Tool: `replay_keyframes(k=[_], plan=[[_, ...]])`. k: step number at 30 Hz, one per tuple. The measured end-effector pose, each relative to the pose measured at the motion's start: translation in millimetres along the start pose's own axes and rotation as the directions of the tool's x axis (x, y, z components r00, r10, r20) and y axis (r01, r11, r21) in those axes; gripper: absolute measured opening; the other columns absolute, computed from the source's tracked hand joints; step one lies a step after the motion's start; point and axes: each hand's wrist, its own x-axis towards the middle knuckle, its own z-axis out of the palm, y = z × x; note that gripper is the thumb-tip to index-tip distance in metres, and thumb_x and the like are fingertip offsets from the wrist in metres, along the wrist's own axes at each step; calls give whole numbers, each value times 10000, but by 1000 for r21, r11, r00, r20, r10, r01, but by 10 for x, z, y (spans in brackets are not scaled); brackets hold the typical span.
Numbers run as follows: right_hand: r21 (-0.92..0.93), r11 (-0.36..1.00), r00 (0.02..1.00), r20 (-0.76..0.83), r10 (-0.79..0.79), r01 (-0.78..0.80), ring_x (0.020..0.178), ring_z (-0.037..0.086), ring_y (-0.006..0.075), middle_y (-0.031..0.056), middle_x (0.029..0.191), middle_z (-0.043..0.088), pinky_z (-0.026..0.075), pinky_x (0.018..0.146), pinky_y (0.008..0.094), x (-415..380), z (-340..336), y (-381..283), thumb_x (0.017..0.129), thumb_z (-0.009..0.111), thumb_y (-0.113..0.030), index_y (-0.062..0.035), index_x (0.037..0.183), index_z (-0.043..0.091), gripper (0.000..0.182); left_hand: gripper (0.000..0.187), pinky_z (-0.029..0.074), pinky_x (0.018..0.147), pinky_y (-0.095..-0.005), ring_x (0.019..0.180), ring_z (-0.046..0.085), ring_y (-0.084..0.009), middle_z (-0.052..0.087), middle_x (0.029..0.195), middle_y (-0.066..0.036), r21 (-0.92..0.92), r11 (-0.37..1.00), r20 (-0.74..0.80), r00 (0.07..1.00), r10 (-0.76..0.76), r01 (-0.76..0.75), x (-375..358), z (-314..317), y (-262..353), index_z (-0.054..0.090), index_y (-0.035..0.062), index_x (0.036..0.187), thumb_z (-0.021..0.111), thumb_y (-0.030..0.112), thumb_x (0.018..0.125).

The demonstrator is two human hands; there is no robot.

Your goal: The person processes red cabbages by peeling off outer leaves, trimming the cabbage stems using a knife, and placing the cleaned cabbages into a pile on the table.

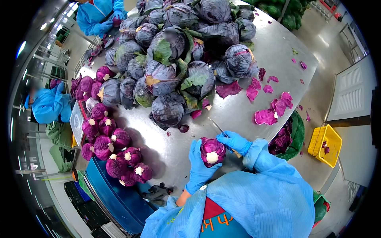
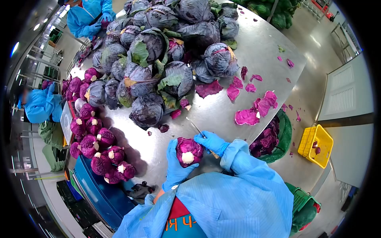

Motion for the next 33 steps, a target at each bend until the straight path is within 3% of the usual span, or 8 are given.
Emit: replay_keyframes(k=[8, 11, 14, 17, 20, 23, 27, 33], plan=[[-524, 847, 974, -135, -181, 85, 703, 628, 238, 163, 823, 662, 506, 665, 390, -35, -126, -9, 886, 613, -412, -32, 987, 641, 394, 1164, 279, 1087, -531, 1344, 289, -461, 306, 1456, -280, 47, 999, 35, 999, -27, 25, 49, 27, 159, 243, 70, 1480, 907, 285, 547], [-546, 831, 955, -181, -237, 103, 685, 615, 196, 120, 808, 657, 503, 607, 350, -64, -108, 41, 866, 640, -352, -48, 1002, 652, 333, 1159, 284, 1083, -536, 1331, 296, -476, 299, 1457, -280, 87, 995, 45, 997, -54, 50, 46, 25, 249, 247, 87, 1479, 904, 273, 543], [-94, 995, 995, -99, -35, 25, 674, 594, 146, 66, 804, 645, 487, 553, 298, -158, -126, -42, 835, 670, -279, -62, 1001, 657, 274, 1160, 289, 1080, -539, 1317, 308, -484, 301, 1451, -280, 76, 995, 50, 996, -70, 66, 64, 0, 309, 257, 91, 1471, 909, 271, 528], [-9, 1000, 1000, 10, 28, -28, 646, 559, 104, 28, 809, 627, 453, 507, 249, -129, -193, -98, 808, 694, -234, -68, 993, 655, 252, 1147, 297, 1068, -559, 1306, 320, -484, 299, 1442, -287, 123, 991, 131, 989, -71, 54, 120, -54, 312, 286, 100, 1459, 908, 299, 516], [22, 1000, 1000, 28, -10, 10, 597, 532, 103, 40, 785, 613, 432, 487, 249, -100, -138, -51, 806, 704, -246, -56, 988, 639, 270, 1060, 326, 1050, -552, 1326, 338, -425, 374, 1429, -206, 342, 931, 221, 974, 52, -127, 394, -316, 434, 352, 106, 1437, 887, 360, 558], [108, 994, 999, 40, 22, -26, 553, 503, 100, 40, 745, 587, 413, 471, 246, -181, 15, -219, 798, 713, -250, -62, 993, 624, 285, 1002, 360, 1011, -534, 1303, 388, -387, 437, 1403, -136, 349, 814, 611, 772, 178, -464, 657, -384, 474, 395, 145, 1425, 866, 381, 574], [354, 935, 1000, -12, 26, -20, 494, 488, 100, 35, 695, 563, 385, 421, 237, -149, 24, -121, 841, 685, -185, -62, 969, 610, 192, 872, 378, 985, -501, 1265, 439, -362, 484, 1363, -106, 305, 870, 542, 822, 175, -387, 664, -329, 278, 504, 213, 1361, 844, 398, 579], [420, 907, 979, -196, 48, 40, 452, 473, 92, 29, 642, 553, 356, 383, 236, -229, 107, -6, 851, 677, -160, -50, 927, 622, 144, 841, 377, 994, -488, 1232, 452, -380, 502, 1299, -144, 405, 858, 383, 911, 153, -315, 490, -201, 314, 546, 148, 1302, 851, 434, 572]])
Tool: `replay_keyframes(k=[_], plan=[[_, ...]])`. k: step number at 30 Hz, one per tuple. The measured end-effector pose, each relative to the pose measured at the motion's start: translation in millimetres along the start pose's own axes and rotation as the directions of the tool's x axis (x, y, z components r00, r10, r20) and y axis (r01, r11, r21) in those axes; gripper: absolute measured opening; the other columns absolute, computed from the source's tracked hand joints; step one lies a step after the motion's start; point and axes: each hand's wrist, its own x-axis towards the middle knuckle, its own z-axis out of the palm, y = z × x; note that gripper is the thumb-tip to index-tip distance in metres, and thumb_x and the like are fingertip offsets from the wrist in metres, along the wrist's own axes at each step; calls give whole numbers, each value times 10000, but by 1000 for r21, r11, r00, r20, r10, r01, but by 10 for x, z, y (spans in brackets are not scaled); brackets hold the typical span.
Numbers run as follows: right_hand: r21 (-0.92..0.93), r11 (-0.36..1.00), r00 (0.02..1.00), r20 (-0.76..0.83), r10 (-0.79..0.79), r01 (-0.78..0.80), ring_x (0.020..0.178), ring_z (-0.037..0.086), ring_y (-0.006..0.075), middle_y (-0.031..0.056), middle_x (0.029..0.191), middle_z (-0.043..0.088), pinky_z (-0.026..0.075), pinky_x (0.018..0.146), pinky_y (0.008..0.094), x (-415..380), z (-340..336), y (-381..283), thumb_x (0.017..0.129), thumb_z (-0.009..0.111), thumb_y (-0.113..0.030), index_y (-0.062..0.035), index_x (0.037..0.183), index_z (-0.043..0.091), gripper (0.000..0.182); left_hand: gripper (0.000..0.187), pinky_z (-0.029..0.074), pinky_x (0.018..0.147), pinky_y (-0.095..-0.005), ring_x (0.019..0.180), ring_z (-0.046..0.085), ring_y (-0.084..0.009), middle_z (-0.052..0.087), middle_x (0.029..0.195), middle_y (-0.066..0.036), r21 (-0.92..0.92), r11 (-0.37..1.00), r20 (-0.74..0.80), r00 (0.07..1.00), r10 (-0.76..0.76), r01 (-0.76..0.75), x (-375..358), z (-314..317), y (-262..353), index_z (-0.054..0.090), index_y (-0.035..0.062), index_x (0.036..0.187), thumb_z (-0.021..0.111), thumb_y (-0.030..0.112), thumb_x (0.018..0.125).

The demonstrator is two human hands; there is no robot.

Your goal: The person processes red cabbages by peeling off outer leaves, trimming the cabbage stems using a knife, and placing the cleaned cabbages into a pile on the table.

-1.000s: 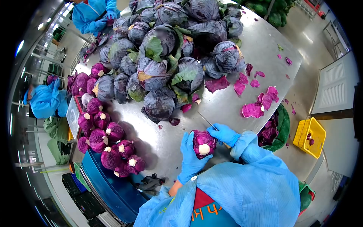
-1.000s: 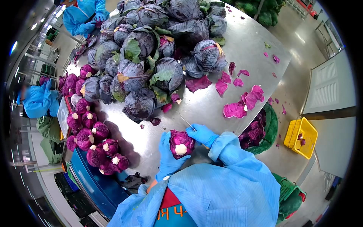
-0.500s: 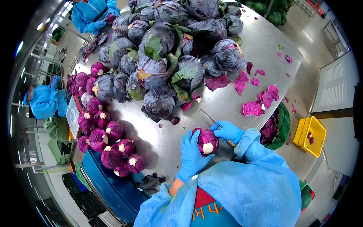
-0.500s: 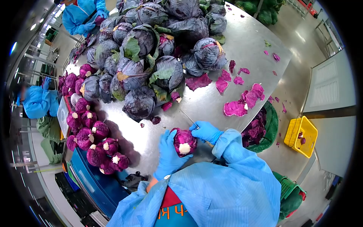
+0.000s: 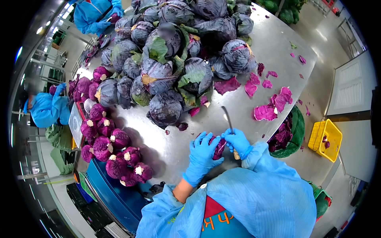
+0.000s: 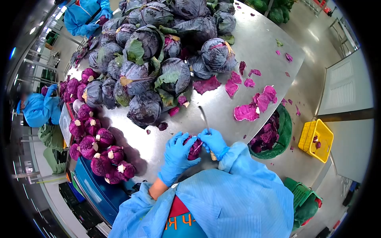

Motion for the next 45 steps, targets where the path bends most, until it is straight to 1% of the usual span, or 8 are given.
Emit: replay_keyframes(k=[15, 18, 23, 28, 33, 36, 40, 45], plan=[[152, 953, 948, -225, -223, 261, 402, 450, 95, 44, 629, 555, 353, 366, 232, -773, -394, -98, 791, 549, -17, -39, 909, 627, 143, 860, 345, 1007, -487, 1182, 442, -399, 497, 1241, -188, -199, 918, -154, 914, -375, 343, -5, 126, 0, 549, 93, 1276, 852, 478, 569], [-33, 971, 939, -248, -239, 239, 526, 519, 81, 38, 741, 614, 386, 426, 231, -667, -510, -376, 834, 685, -101, -41, 1129, 637, 304, 912, 341, 1008, -485, 1176, 444, -386, 497, 1234, -194, -256, 910, -90, 930, -357, 325, -21, 44, -197, 548, 89, 1272, 859, 519, 531], [-244, 813, 845, 233, -481, 529, 893, 573, 87, 31, 1111, 645, 468, 675, 227, 93, -232, -168, 799, 774, -150, -74, 1334, 550, 585, 960, 375, 1006, -464, 1162, 469, -389, 502, 1232, -199, -331, 907, -55, 954, -294, 260, -91, 50, -456, 540, 84, 1277, 885, 485, 476], [-245, 960, 877, 481, 1, 133, 859, 572, 100, 51, 1104, 652, 476, 725, 245, 468, 225, -207, 768, 814, -156, -83, 1296, 587, 579, 956, 385, 1029, -458, 1193, 468, -396, 496, 1271, -236, -376, 884, 44, 958, -282, 277, -27, -37, -507, 507, 84, 1321, 872, 442, 514], [-176, 974, 964, 248, -93, 139, 751, 567, 74, -8, 794, 607, 458, 643, 230, 223, 268, -294, 767, 823, -142, -73, 945, 624, 276, 915, 399, 1040, -425, 1192, 501, -346, 531, 1270, -183, -466, 821, 4, 929, -371, 330, -93, -18, -535, 521, 58, 1311, 880, 381, 533], [-111, 994, 957, 290, 20, 13, 662, 544, 69, 8, 803, 617, 415, 539, 208, -28, 298, -472, 792, 800, -139, -72, 978, 617, 269, 935, 376, 1042, -463, 1182, 492, -390, 525, 1266, -208, -461, 834, -21, 936, -352, 303, -117, 61, -604, 511, 79, 1325, 882, 419, 537], [509, 818, 913, 138, -385, 268, 515, 462, 46, 3, 771, 594, 353, 431, 213, -130, 310, -888, 840, 736, -164, -33, 1201, 589, 411, 967, 400, 1037, -442, 1187, 497, -359, 519, 1273, -194, -634, 709, -3, 915, -403, 310, -201, 49, -681, 496, 64, 1340, 883, 426, 532], [-69, 980, 978, -84, -193, 188, 562, 491, 65, -6, 840, 592, 412, 495, 218, 221, 70, -234, 858, 712, -187, -51, 1279, 581, 461, 955, 415, 1040, -416, 1194, 505, -318, 507, 1270, -172, -752, 580, 3, 881, -472, 313, -267, 64, -646, 478, 49, 1359, 898, 367, 562]])
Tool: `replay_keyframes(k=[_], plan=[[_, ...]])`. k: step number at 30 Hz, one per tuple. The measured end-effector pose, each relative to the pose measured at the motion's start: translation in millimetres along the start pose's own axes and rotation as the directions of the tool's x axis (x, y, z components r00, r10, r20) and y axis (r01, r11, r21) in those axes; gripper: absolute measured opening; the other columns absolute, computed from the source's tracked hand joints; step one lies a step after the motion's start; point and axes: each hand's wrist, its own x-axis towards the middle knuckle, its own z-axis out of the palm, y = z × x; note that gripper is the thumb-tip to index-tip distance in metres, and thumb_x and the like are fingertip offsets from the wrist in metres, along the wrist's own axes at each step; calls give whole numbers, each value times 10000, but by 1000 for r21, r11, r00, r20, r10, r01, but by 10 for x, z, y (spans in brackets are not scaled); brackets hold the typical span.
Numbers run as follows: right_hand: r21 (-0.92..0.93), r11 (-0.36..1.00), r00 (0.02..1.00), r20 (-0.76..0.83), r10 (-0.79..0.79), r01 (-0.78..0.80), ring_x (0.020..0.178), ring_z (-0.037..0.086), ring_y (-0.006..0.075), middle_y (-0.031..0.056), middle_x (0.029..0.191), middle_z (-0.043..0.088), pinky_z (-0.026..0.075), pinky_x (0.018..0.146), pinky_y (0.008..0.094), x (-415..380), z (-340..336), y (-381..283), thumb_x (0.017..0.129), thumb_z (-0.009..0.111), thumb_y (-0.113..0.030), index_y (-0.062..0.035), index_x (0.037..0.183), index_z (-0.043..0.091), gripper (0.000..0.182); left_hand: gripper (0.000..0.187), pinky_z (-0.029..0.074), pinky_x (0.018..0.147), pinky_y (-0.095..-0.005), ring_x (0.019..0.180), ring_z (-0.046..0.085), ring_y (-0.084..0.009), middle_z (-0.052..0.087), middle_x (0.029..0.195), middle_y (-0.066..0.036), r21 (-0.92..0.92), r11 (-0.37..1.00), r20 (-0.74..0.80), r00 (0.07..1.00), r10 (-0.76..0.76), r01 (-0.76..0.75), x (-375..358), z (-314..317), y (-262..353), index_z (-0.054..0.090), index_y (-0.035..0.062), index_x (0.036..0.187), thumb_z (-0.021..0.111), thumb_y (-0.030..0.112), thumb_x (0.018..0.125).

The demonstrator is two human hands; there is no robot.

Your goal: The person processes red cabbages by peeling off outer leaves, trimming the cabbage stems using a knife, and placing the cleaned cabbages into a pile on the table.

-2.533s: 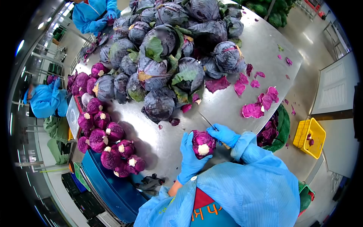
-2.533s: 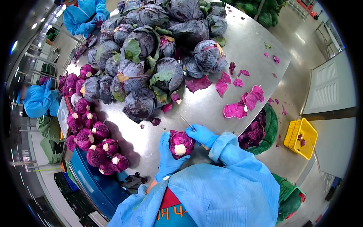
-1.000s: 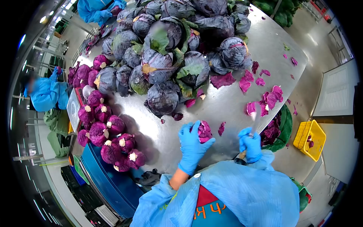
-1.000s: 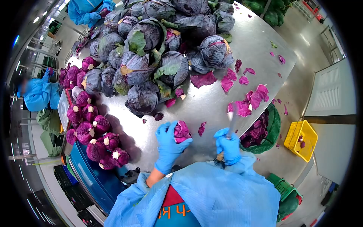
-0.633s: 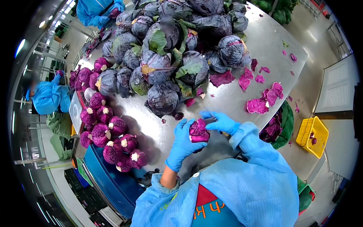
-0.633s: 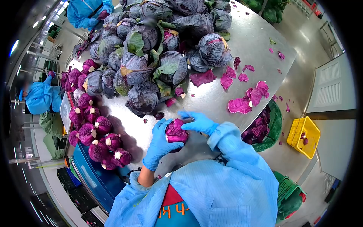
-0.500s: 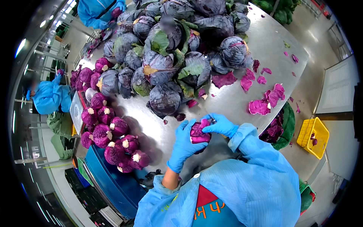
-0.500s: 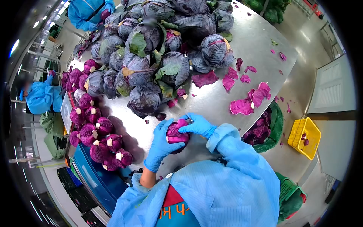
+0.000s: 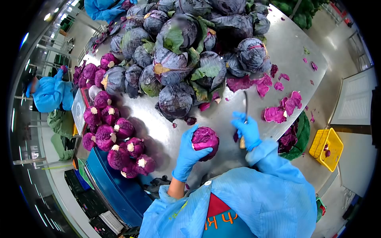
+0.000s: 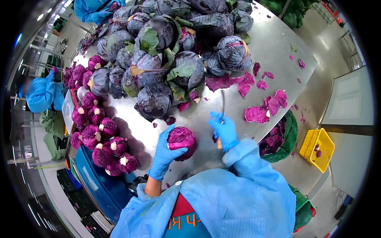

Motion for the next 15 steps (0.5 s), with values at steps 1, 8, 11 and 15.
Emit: replay_keyframes(k=[1, 8, 11, 15], plan=[[-44, 999, 999, 43, 29, -27, 593, 518, 76, -7, 854, 593, 443, 528, 226, -81, 25, 120, 861, 711, -194, -60, 1284, 586, 461, 960, 414, 1042, -416, 1190, 508, -319, 505, 1271, -172, 6, 1000, -14, 1000, -7, 7, -23, 12, 2, 476, 47, 1360, 897, 372, 560], [-460, 790, 905, 325, -275, 405, 881, 628, 200, 97, 960, 636, 497, 815, 304, -253, 442, 135, 887, 680, -265, -177, 1217, 660, 342, 936, 426, 972, -449, 1152, 519, -344, 568, 1206, -169, 254, 962, -55, 992, 115, -97, -33, 115, 48, 485, 57, 1328, 889, 387, 551], [-356, 809, 872, 334, -359, 469, 874, 634, 209, 88, 955, 641, 501, 796, 315, -213, 384, 204, 886, 675, -305, -136, 1114, 688, 284, 917, 411, 976, -456, 1144, 521, -345, 565, 1210, -169, 323, 935, -46, 985, 166, -143, -22, 144, 90, 496, 62, 1321, 883, 395, 558], [-518, 680, 855, 305, -420, 519, 800, 654, 252, 114, 900, 648, 512, 735, 342, -221, 379, 190, 879, 671, -332, -102, 993, 684, 258, 913, 397, 996, -453, 1141, 519, -357, 559, 1216, -176, 393, 904, -23, 981, 192, -168, -15, 167, 150, 505, 59, 1316, 877, 409, 559]])
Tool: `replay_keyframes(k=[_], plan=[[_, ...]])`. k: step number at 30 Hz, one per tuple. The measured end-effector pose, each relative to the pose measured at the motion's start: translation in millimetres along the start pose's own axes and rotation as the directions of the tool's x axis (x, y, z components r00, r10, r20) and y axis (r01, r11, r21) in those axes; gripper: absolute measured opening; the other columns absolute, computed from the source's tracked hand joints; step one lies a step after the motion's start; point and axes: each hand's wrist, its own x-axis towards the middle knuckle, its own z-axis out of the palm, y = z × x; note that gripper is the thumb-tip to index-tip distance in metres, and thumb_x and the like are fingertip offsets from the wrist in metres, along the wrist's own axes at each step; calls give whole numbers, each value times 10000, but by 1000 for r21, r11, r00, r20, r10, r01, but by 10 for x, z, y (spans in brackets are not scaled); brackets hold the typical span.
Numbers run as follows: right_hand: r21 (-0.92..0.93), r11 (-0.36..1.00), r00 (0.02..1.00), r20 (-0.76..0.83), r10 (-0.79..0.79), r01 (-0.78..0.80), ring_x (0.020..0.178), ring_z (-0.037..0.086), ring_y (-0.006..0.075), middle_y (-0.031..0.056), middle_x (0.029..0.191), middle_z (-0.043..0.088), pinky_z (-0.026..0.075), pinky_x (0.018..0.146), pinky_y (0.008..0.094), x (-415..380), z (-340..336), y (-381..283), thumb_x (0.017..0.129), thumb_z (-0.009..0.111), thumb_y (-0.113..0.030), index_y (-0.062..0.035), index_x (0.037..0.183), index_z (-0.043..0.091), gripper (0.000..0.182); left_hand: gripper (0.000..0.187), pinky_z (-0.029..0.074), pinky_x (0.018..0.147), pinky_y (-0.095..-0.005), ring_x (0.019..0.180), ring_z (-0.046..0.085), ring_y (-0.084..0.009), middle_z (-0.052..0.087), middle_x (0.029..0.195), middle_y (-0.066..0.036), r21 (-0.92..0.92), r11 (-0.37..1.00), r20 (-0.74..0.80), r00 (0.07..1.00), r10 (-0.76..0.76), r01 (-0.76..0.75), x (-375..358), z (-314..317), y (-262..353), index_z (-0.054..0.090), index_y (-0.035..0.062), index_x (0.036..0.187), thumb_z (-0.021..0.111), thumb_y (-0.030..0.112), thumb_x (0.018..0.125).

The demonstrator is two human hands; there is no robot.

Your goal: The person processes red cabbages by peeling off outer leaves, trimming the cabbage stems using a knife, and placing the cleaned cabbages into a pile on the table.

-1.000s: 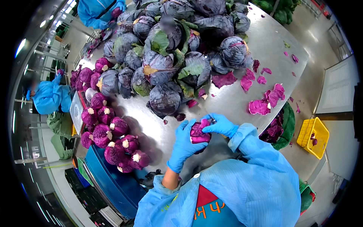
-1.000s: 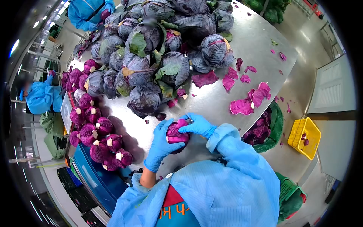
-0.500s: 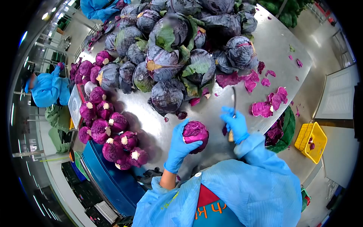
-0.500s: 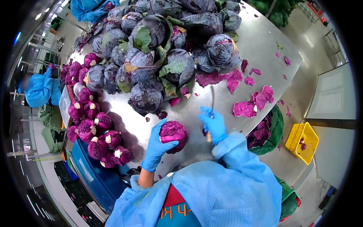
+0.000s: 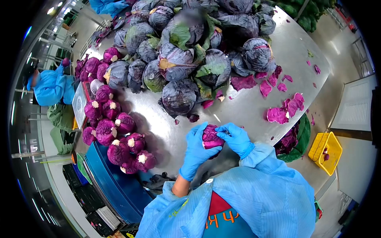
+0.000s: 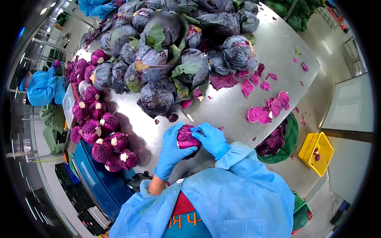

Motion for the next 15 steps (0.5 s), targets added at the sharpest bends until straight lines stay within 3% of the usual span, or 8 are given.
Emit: replay_keyframes(k=[2, 5, 8, 9, 11, 13, 14, 15], plan=[[-325, 944, 998, -12, -67, 60, 761, 658, 269, 132, 862, 649, 515, 706, 351, 13, -44, -76, 880, 670, -322, -91, 968, 677, 247, 942, 408, 1018, -438, 1150, 525, -359, 547, 1241, -189, 40, 999, 8, 999, -34, 34, 15, 30, 15, 503, 46, 1318, 880, 423, 542], [-239, 967, 996, 58, -74, 86, 737, 656, 305, 166, 825, 635, 509, 665, 387, 79, -100, -42, 886, 658, -293, -103, 978, 678, 211, 941, 406, 1020, -435, 1152, 523, -354, 542, 1248, -189, 39, 998, 25, 999, -43, 42, 29, 33, 11, 503, 47, 1318, 881, 414, 538], [-60, 997, 983, 179, -33, 44, 702, 658, 235, 111, 784, 653, 494, 610, 357, 164, -200, -103, 900, 656, -264, -96, 972, 677, 184, 947, 402, 1029, -435, 1164, 517, -350, 533, 1261, -188, 45, 999, 46, 999, -19, 17, 22, -19, 24, 499, 51, 1324, 880, 422, 541], [103, 988, 976, 200, 90, -113, 677, 638, 198, 85, 784, 654, 479, 584, 332, 191, -276, -166, 904, 657, -259, -88, 983, 679, 190, 952, 401, 1031, -434, 1170, 513, -349, 529, 1266, -188, -14, 999, 49, 998, -45, 46, 27, -16, -28, 495, 52, 1330, 879, 425, 543], [392, 821, 901, 301, 313, -415, 628, 599, 122, 32, 783, 657, 450, 532, 283, 289, -594, -649, 912, 658, -248, -71, 1006, 683, 202, 962, 401, 1036, -432, 1181, 506, -348, 523, 1274, -188, -134, 985, 58, 993, -104, 111, 26, 8, -166, 487, 55, 1342, 878, 431, 547], [575, 761, 949, 104, 297, -301, 576, 507, 35, -13, 801, 640, 387, 489, 202, 424, -878, -835, 914, 670, -254, -44, 1036, 682, 243, 949, 373, 1050, -442, 1172, 491, -355, 529, 1256, -182, -145, 984, 56, 994, -99, 106, 24, -24, -175, 489, 67, 1337, 872, 426, 546], [685, 715, 957, -91, 276, -141, 513, 464, 31, 0, 783, 637, 353, 452, 192, 550, -904, -845, 901, 684, -264, -43, 1032, 680, 257, 943, 360, 1057, -447, 1168, 483, -358, 532, 1248, -179, -149, 984, 52, 994, -92, 99, 34, -42, -162, 490, 72, 1334, 869, 424, 546], [692, 708, 922, -167, 350, -143, 501, 462, 32, 5, 776, 635, 349, 443, 193, 606, -915, -794, 894, 693, -276, -49, 1012, 678, 256, 938, 367, 1051, -451, 1182, 472, -364, 532, 1249, -179, -146, 981, 64, 991, -121, 129, 37, -78, -104, 491, 72, 1334, 870, 422, 551]])
